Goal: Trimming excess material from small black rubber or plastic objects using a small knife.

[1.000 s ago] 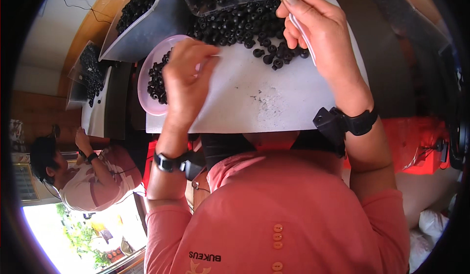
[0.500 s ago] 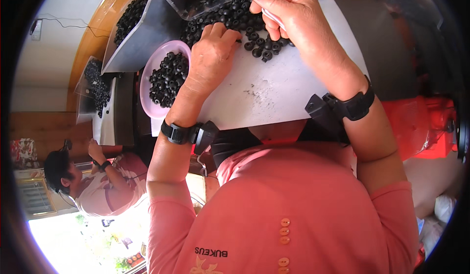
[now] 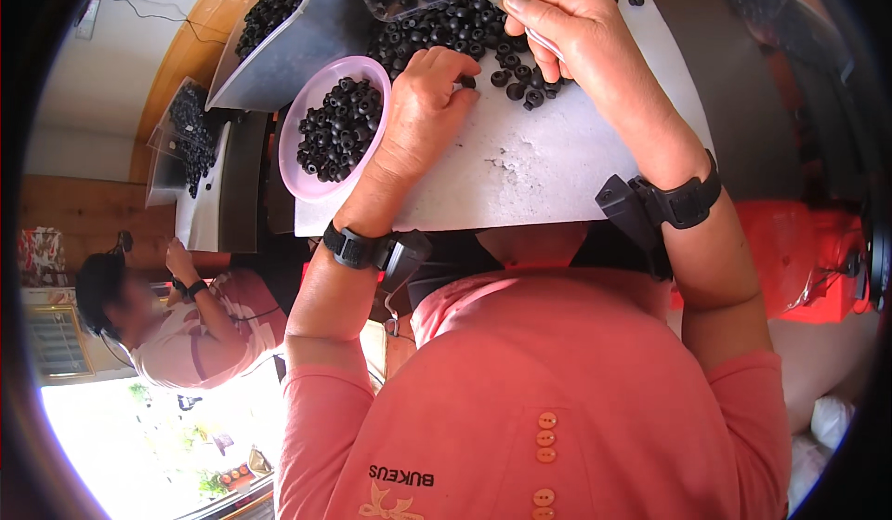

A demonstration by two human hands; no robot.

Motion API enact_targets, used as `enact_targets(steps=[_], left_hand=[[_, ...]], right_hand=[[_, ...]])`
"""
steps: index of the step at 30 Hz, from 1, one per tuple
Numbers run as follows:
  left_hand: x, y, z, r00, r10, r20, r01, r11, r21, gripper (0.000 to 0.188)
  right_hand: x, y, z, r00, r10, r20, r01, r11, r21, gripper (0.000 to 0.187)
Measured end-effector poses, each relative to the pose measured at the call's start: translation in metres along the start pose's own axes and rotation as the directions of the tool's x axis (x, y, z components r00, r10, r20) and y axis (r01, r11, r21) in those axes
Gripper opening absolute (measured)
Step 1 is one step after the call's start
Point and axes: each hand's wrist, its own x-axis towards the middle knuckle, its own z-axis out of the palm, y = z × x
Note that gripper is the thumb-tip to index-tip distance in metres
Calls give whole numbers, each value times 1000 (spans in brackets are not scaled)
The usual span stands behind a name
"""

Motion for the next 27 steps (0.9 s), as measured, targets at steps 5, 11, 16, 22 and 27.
enact_targets(steps=[5,11,16,22,27], left_hand=[[-17,19,-8,998,-13,59,15,1000,-26,37],[-30,32,-11,994,-93,-63,89,994,-61,41],[-38,32,-7,987,-133,-88,132,991,-22,34],[-23,21,10,992,-85,-93,91,994,66,21],[-18,20,12,994,-34,-100,48,989,140,17]], right_hand=[[-1,2,2,1000,4,3,-4,1000,29,32],[-2,1,4,1000,4,-3,-4,1000,1,32],[0,7,2,999,6,32,-5,1000,-22,32],[1,7,4,995,64,73,-61,997,-44,34],[0,4,5,991,88,98,-80,994,-80,34]])
